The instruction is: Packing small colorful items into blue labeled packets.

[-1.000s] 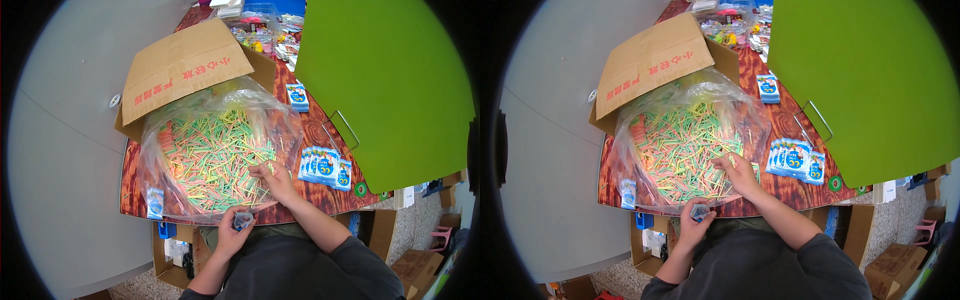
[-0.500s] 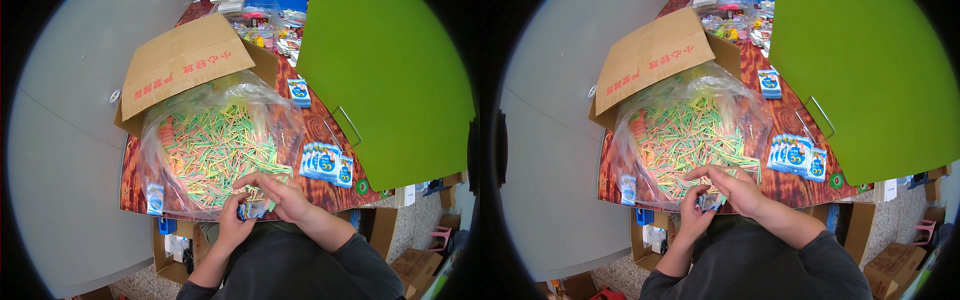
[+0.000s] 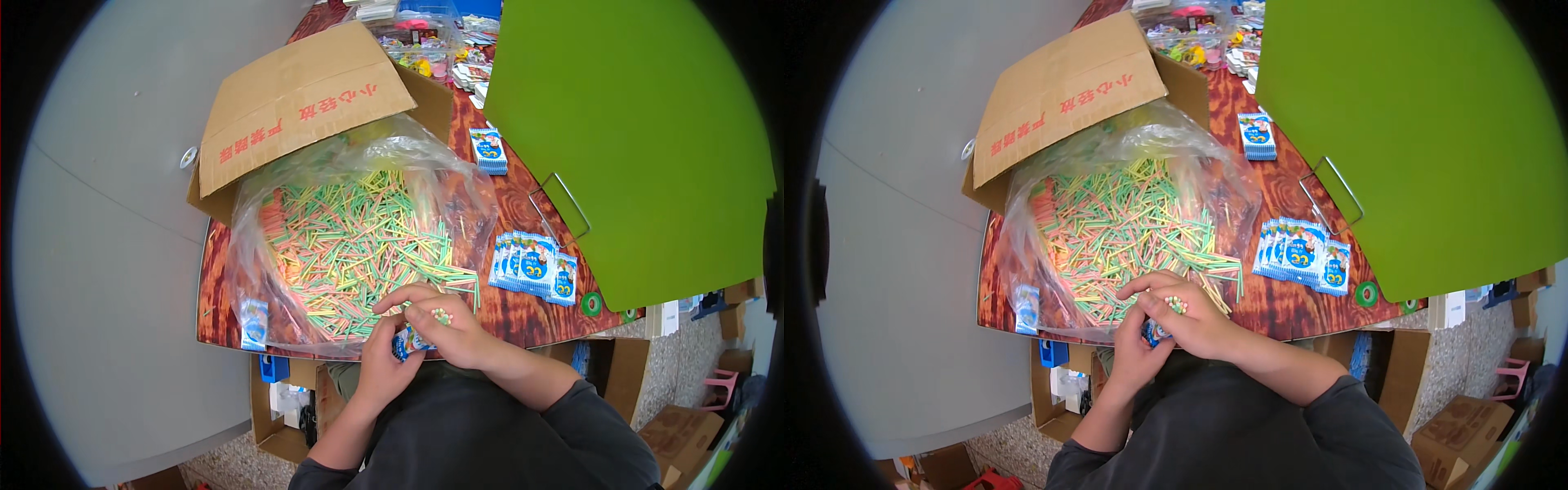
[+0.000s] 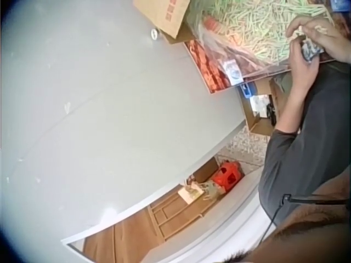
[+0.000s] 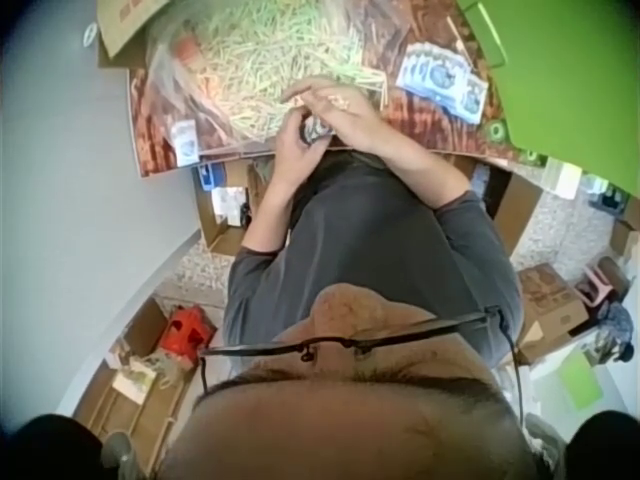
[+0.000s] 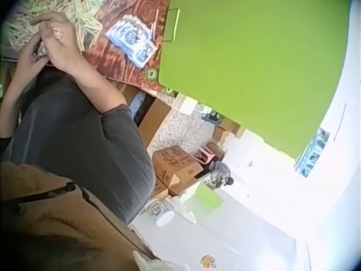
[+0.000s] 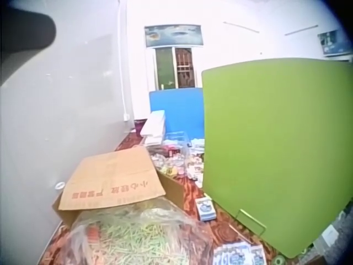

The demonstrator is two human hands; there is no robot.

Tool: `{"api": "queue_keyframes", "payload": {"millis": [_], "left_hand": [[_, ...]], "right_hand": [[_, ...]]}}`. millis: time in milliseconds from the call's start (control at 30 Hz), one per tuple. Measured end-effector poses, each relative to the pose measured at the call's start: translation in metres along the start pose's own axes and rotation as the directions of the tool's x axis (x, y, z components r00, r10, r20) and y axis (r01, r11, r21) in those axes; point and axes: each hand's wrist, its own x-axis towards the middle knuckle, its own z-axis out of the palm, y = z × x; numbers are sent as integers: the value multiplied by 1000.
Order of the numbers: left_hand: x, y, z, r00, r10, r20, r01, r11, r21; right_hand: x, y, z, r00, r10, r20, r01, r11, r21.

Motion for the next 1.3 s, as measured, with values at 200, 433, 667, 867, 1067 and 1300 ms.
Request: {"api": "queue_keyframes", "payload": {"millis": [200, 433, 667, 867, 1067, 1300], "left_hand": [[-3, -5, -1, 997, -54, 56, 58, 995, -77], [-8, -4, 9, 973, -220, 75, 223, 792, -568], [-2, -12, 14, 970, -12, -244, -57, 960, -274], [0, 0, 16, 968, 144, -207, -209, 916, -343], [-9, -16, 3, 990, -89, 106, 134, 814, -566], [6, 2, 5, 986, 153, 66, -114, 910, -399]], "right_hand": [[-2, -1, -1, 904, 427, 1, -417, 882, 220], [-10, 13, 6, 998, 19, 58, -22, 998, 55], [-29, 10, 8, 986, -53, -157, -45, 824, -565], [-43, 19, 10, 929, -7, -370, -33, 994, -102], [-54, -1, -16, 947, 78, -311, -89, 996, -21], [-42, -24, -35, 994, -112, 19, 112, 946, -305]]}}
